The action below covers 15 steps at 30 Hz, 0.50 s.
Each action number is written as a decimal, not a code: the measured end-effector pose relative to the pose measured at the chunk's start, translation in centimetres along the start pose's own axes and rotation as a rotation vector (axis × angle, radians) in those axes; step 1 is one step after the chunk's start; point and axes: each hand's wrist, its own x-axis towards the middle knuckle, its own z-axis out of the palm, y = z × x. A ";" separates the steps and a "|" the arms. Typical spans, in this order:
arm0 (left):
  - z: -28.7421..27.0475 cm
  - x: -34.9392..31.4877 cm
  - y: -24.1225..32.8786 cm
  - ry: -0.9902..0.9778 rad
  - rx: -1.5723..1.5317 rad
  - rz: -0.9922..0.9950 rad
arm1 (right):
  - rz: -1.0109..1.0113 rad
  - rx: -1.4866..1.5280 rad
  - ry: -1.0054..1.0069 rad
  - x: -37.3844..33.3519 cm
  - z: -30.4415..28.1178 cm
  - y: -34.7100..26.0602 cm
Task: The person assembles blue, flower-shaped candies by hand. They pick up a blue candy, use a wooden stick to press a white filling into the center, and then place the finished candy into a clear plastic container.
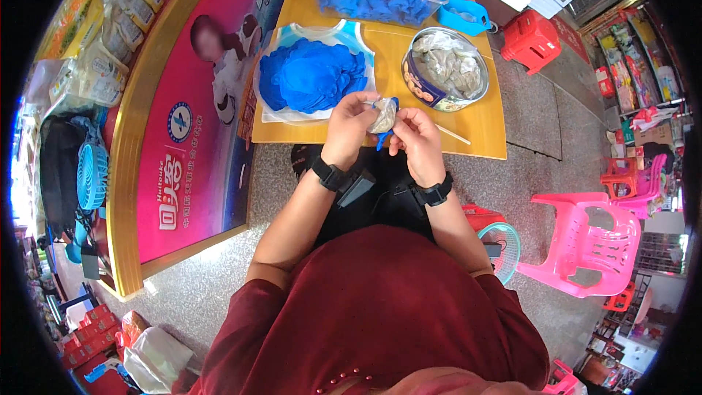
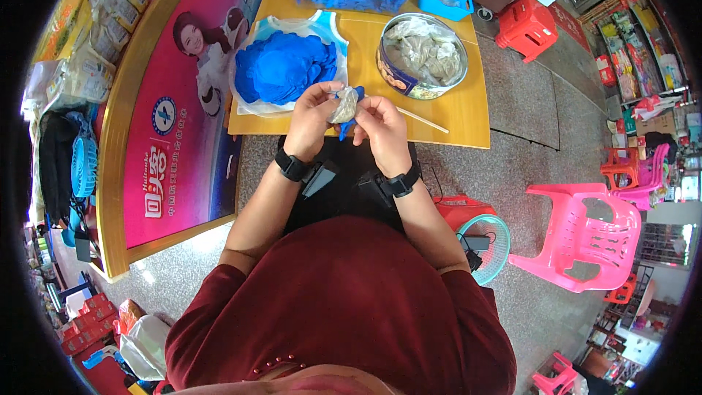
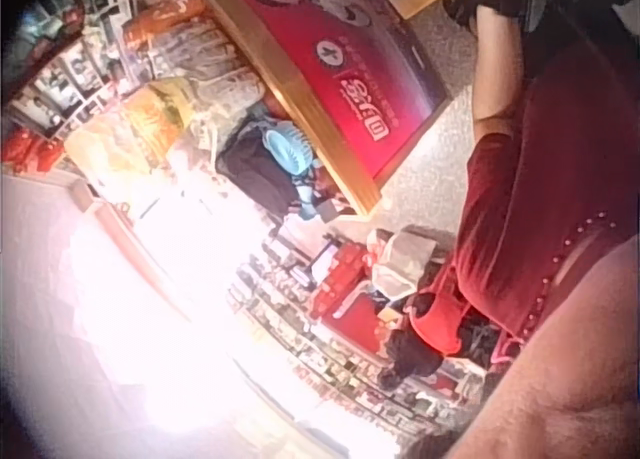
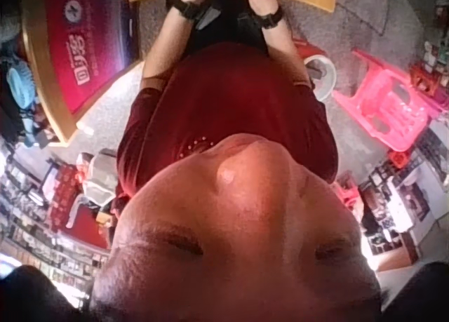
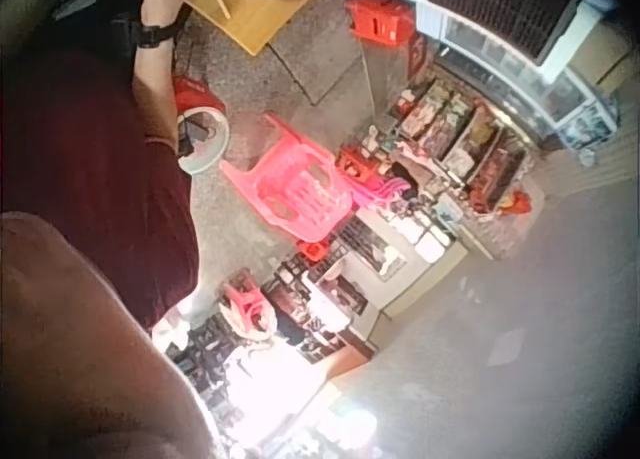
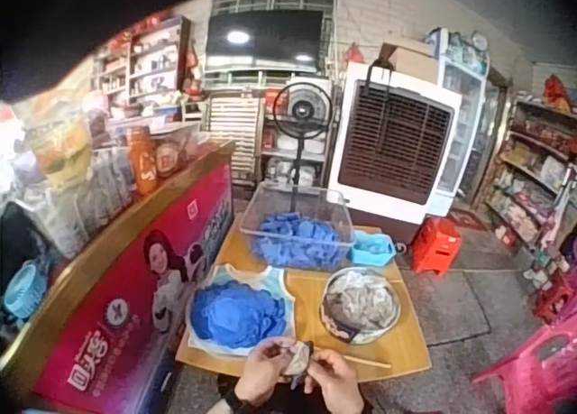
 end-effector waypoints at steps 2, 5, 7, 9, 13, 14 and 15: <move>0.1 -0.2 0.2 -0.026 -0.013 -0.021 | -0.006 -0.007 -0.002 -0.1 0.0 -0.1; 0.2 -0.3 0.7 -0.054 -0.084 -0.091 | -0.027 -0.181 -0.010 -0.1 -0.5 -0.6; 0.1 -0.5 1.2 -0.107 -0.172 -0.146 | -0.311 -0.448 -0.034 -0.2 0.3 -1.7; -0.3 -0.1 0.9 -0.147 -0.114 -0.152 | -0.417 -0.627 -0.127 -0.7 1.1 -3.8; -0.7 0.1 0.2 -0.172 -0.166 -0.155 | -0.469 -0.706 -0.258 0.3 0.1 -3.3; -0.6 0.2 0.0 -0.172 -0.207 -0.144 | -0.398 -0.617 -0.197 0.5 -0.3 -2.5; -0.2 0.1 0.4 -0.172 -0.204 -0.108 | -0.328 -0.528 -0.137 0.8 -0.5 -2.0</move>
